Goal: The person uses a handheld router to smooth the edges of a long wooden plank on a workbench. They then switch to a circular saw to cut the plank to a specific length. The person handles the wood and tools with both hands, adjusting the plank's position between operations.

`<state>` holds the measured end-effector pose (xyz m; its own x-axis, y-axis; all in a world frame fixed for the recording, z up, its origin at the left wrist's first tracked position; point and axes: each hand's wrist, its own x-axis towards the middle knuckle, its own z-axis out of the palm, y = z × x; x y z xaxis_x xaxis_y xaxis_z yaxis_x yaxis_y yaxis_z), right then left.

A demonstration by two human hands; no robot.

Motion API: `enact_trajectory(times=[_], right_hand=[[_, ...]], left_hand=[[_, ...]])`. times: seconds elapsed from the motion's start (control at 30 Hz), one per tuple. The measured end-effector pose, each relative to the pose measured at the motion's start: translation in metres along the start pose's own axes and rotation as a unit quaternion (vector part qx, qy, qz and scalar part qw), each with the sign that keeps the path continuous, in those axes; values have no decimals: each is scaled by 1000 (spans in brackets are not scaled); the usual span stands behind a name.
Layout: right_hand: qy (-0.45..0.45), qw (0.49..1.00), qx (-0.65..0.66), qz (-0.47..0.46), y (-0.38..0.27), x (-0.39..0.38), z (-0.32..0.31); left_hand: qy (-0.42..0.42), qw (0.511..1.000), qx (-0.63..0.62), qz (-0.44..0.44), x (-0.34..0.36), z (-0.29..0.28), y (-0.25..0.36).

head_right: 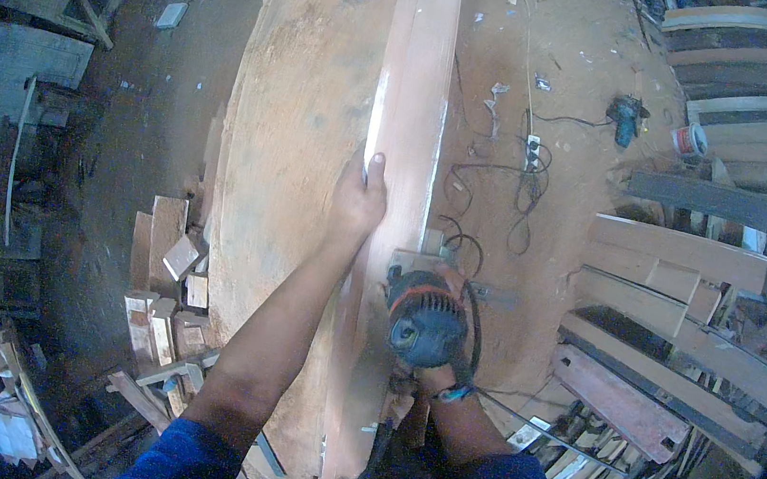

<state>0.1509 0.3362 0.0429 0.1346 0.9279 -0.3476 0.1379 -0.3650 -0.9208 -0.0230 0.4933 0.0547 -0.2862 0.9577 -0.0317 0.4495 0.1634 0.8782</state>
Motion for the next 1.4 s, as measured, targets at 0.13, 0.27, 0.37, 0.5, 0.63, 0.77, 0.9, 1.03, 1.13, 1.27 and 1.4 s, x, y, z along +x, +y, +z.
enact_trajectory(times=[0.13, 0.27, 0.37, 0.5, 0.63, 0.77, 0.9, 1.03, 1.13, 1.27, 1.4], right_hand=[[-4, 1000, -14, -20, -4, 12, 10], [-6, 999, -26, -41, -10, 29, 20], [-10, 998, -32, -51, -14, 40, 25], [-16, 997, -39, -59, -22, 54, 27], [-19, 996, -57, -66, -33, 69, 26], [-11, 993, -72, -92, -38, 85, 28], [28, 976, -58, -206, -36, 110, 38], [20, 973, 132, -188, -36, 140, 46], [-83, 918, 384, -48, -44, 156, 46], [-55, 960, 135, -239, -62, 168, 51], [-8, 950, 50, -308, -82, 188, 49]], left_hand=[[17, 1000, -7, -12, 0, 4, -4], [18, 999, -29, -18, 1, 7, -7], [16, 999, -21, -23, 1, 6, -5], [9, 999, -32, -15, 2, 4, -3], [-2, 999, -19, -36, 3, 3, 0], [4, 998, -45, -44, 1, 3, 3], [17, 999, -14, -44, 1, 3, 7], [16, 999, -5, -50, 2, 2, 11], [14, 998, -14, -51, 3, 3, 11], [11, 998, 15, -62, 2, 4, 8], [-11, 997, 6, -73, 4, 3, 8]])
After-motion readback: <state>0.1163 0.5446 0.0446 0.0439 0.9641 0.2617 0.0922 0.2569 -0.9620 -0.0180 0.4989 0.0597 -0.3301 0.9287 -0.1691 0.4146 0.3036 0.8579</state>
